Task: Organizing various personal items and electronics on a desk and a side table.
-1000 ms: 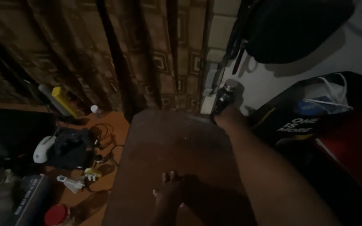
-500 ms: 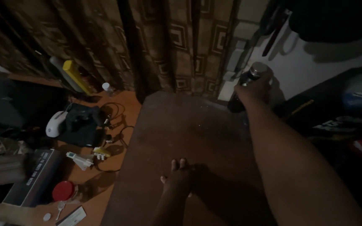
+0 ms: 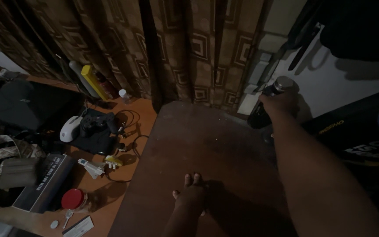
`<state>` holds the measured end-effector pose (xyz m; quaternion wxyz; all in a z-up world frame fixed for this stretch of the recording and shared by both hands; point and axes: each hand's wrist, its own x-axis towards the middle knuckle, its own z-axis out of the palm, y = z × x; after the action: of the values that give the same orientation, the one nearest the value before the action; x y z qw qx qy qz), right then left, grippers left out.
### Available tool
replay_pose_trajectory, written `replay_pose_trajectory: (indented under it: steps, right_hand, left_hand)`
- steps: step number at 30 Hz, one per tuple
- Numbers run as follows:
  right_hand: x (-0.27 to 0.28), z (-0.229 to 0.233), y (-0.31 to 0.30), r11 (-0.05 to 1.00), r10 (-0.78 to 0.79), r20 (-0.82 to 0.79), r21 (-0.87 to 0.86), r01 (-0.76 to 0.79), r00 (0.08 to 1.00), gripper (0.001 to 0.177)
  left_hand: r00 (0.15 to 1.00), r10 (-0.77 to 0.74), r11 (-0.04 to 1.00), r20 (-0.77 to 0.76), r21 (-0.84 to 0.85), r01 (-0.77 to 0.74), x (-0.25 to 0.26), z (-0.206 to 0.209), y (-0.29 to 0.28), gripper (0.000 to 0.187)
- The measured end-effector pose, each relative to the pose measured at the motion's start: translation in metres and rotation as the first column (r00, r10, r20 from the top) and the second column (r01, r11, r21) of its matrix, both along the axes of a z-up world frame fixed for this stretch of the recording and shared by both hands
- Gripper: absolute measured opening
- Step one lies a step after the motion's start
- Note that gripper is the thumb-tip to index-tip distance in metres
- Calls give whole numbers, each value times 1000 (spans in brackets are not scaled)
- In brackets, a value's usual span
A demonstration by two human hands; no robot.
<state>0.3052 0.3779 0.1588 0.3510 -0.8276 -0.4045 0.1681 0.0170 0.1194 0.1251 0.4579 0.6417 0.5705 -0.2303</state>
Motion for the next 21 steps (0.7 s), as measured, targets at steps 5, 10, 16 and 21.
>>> replay_pose_trajectory:
  steps: [5,10,16,21]
  right_hand:
    - [-3,9,-11,1000,11,7,-3,-11,1000,88]
    - [7,-5,-16,997,67,-10,31,-67,998,76]
    - [17,-6,-17,994,67,-37,85,-64,997,72]
    - [-13,40,-61,992,123,49,34,-125,991,61]
  left_hand:
    - [1000,-1,1000,25,-22,2,-2,3,0,100]
    - [1000,-3,1000,19,25,3,-3,-3,-2,99]
    - [997,-82,996,-6,40,82,-1,-17,-1,95]
    - [997,-78,995,-14,59,79,-3,-8,-5,97]
